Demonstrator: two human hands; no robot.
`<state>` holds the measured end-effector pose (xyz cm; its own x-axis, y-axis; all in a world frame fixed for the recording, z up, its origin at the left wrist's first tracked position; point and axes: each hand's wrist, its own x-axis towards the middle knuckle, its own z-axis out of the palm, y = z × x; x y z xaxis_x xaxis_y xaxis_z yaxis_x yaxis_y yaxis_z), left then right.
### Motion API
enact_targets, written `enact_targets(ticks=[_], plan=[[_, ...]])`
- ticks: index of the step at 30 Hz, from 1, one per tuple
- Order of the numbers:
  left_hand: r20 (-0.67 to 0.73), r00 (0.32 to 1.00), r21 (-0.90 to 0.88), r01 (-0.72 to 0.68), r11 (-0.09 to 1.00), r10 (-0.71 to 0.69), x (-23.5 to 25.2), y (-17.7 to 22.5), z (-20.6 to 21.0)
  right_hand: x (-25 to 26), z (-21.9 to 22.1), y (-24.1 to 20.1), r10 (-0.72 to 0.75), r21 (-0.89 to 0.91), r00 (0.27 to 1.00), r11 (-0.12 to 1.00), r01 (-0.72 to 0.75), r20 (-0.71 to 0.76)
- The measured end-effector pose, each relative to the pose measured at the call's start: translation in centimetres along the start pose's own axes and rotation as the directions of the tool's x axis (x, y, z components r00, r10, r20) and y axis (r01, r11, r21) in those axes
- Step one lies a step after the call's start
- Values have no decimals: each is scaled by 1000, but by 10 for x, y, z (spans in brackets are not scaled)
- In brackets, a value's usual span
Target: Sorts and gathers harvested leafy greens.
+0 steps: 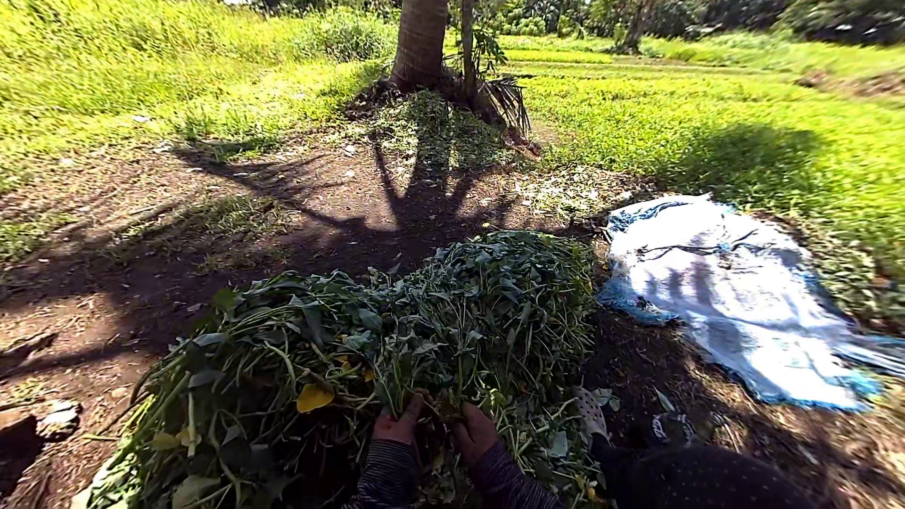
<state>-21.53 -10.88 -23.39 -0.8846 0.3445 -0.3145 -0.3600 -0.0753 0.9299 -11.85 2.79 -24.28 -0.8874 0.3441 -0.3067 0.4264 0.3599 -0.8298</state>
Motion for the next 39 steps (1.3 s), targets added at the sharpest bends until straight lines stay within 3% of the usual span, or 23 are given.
enact_targets(ticks=[3, 6, 8, 10, 12, 14, 17, 21, 24, 27, 35, 37, 39], plan=[[-209, 976, -93, -82, 992, 61, 10, 14, -7, 9, -5, 45, 68, -421, 982, 907, 13, 178], [-295, 950, -117, -138, 984, 98, 16, 30, -21, 14, -3, 104, 184, -524, 959, 851, -44, 217], [-307, 948, -91, -120, 989, 87, 18, 32, -28, 16, -15, 99, 211, -509, 958, 856, -86, 192], [-281, 957, -55, -88, 995, 69, 14, 38, -30, 13, -37, 49, 224, -476, 962, 870, -125, 155], [-231, 971, -49, -80, 996, 67, 11, 44, -29, 10, -45, 11, 23, -356, 992, 934, 23, 125], [-170, 984, -59, -69, 996, 58, 12, 42, -26, 8, -39, -13, -208, -138, 958, 962, 238, 199], [-135, 990, -141, -55, 988, 36, 12, 38, -22, 7, -15, -24, -308, -62, 905, 939, 339, 293], [-146, 989, -149, -24, 988, 2, 10, 27, -24, -9, 11, -24, -216, -103, 932, 961, 255, 290], [-274, 961, -59, 23, 998, -39, 6, 31, -21, -23, 20, -22, -61, -201, 941, 970, 134, 332], [-376, 924, -22, 68, 997, -71, 14, 34, -25, -36, 28, -4, 90, -257, 903, 966, 23, 420], [-371, 905, -8, 224, 975, -211, 18, 14, -12, -42, 12, 27, 179, -292, 772, 956, 9, 610], [-349, 913, 3, 225, 974, -210, 16, 11, -7, -43, 1, 28, 170, -178, 783, 981, -77, 598], [-312, 928, 21, 220, 975, -202, 14, 13, -4, -51, -10, 17, 149, 123, 824, 959, -254, 546]])
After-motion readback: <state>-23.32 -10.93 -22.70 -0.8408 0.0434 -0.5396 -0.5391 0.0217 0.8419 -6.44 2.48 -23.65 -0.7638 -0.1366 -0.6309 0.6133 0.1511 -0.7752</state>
